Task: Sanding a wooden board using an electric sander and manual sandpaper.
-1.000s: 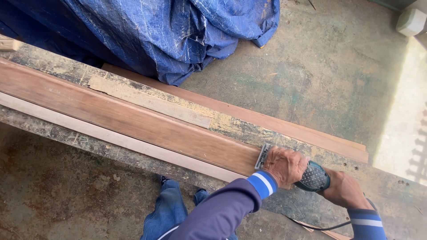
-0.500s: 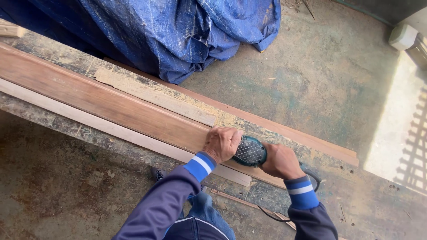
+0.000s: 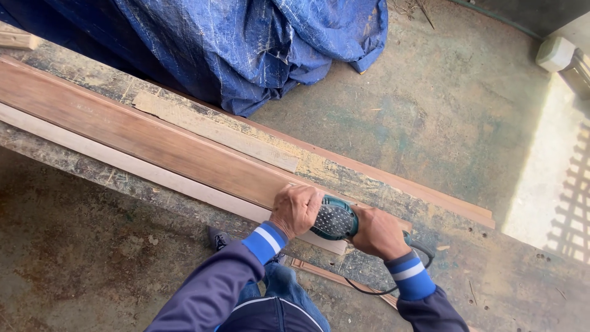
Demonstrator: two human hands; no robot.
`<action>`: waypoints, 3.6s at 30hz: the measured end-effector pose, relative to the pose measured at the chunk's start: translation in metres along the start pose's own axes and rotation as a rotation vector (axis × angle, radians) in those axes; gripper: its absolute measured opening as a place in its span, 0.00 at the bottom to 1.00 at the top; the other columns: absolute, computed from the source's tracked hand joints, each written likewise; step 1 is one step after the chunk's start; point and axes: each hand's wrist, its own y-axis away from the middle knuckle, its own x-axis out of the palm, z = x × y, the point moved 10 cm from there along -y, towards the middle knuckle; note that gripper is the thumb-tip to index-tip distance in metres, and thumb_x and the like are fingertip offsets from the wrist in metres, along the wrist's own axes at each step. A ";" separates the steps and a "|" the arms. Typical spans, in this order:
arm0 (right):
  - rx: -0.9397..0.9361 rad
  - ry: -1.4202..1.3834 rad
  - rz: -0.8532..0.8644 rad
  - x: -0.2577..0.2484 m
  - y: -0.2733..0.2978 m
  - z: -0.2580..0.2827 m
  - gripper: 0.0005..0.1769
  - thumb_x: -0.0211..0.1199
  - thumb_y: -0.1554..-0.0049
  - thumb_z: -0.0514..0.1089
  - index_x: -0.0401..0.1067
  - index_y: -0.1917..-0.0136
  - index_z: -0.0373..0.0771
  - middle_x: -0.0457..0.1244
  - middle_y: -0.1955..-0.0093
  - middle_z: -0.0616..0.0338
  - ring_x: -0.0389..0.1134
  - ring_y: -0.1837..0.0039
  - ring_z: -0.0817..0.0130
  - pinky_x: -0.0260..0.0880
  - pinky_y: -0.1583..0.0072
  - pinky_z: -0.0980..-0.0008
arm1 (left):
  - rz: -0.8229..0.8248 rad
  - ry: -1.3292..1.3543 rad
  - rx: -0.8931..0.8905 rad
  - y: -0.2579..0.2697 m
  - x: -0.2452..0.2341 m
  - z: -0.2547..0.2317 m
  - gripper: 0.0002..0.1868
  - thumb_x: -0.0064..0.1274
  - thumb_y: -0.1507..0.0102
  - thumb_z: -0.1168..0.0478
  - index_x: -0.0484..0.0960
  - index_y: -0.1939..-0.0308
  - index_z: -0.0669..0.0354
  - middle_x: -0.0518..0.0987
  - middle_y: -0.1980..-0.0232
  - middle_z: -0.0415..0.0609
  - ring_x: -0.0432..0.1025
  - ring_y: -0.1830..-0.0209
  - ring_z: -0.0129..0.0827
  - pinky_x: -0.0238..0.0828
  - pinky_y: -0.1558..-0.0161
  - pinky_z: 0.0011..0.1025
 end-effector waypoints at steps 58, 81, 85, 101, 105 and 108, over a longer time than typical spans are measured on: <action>0.070 0.096 -0.082 -0.003 -0.001 0.012 0.17 0.70 0.59 0.46 0.77 0.54 0.43 0.69 0.64 0.43 0.72 0.57 0.43 0.73 0.54 0.49 | -0.065 0.087 0.079 -0.007 -0.025 -0.007 0.20 0.45 0.30 0.54 0.78 0.74 0.57 0.79 0.73 0.51 0.75 0.70 0.43 0.68 0.60 0.43; -0.022 0.037 -0.031 0.007 -0.053 0.101 0.20 0.67 0.55 0.44 0.75 0.48 0.41 0.68 0.67 0.43 0.72 0.63 0.44 0.73 0.58 0.51 | -0.082 -0.052 0.028 0.000 -0.108 0.048 0.20 0.41 0.29 0.55 0.78 0.73 0.57 0.77 0.75 0.50 0.71 0.74 0.41 0.65 0.61 0.41; -0.030 0.036 -0.053 -0.001 -0.022 0.046 0.19 0.71 0.55 0.49 0.76 0.50 0.43 0.69 0.66 0.44 0.72 0.62 0.45 0.72 0.58 0.50 | -0.050 -0.019 0.013 0.002 -0.050 0.017 0.22 0.42 0.29 0.54 0.76 0.76 0.55 0.75 0.78 0.50 0.69 0.77 0.39 0.65 0.62 0.42; 0.476 0.150 0.194 0.040 0.127 -0.253 0.33 0.74 0.59 0.49 0.74 0.38 0.57 0.73 0.52 0.49 0.76 0.46 0.49 0.76 0.44 0.53 | 0.043 0.144 0.029 0.005 0.161 -0.133 0.18 0.50 0.31 0.51 0.77 0.73 0.55 0.79 0.71 0.51 0.75 0.70 0.43 0.67 0.54 0.46; 0.486 -0.028 0.182 0.099 0.134 -0.395 0.50 0.86 0.70 0.49 0.72 0.33 0.60 0.76 0.50 0.54 0.78 0.42 0.58 0.76 0.37 0.59 | 0.027 0.121 -0.001 -0.005 0.196 -0.143 0.16 0.51 0.33 0.48 0.81 0.70 0.52 0.81 0.69 0.52 0.77 0.65 0.44 0.68 0.50 0.47; 0.435 -0.032 0.174 0.137 0.115 -0.467 0.49 0.85 0.69 0.49 0.72 0.34 0.60 0.76 0.50 0.54 0.78 0.42 0.58 0.76 0.37 0.60 | 0.083 0.118 -0.004 -0.017 0.217 -0.127 0.19 0.51 0.31 0.47 0.81 0.73 0.50 0.82 0.70 0.51 0.78 0.67 0.41 0.69 0.52 0.39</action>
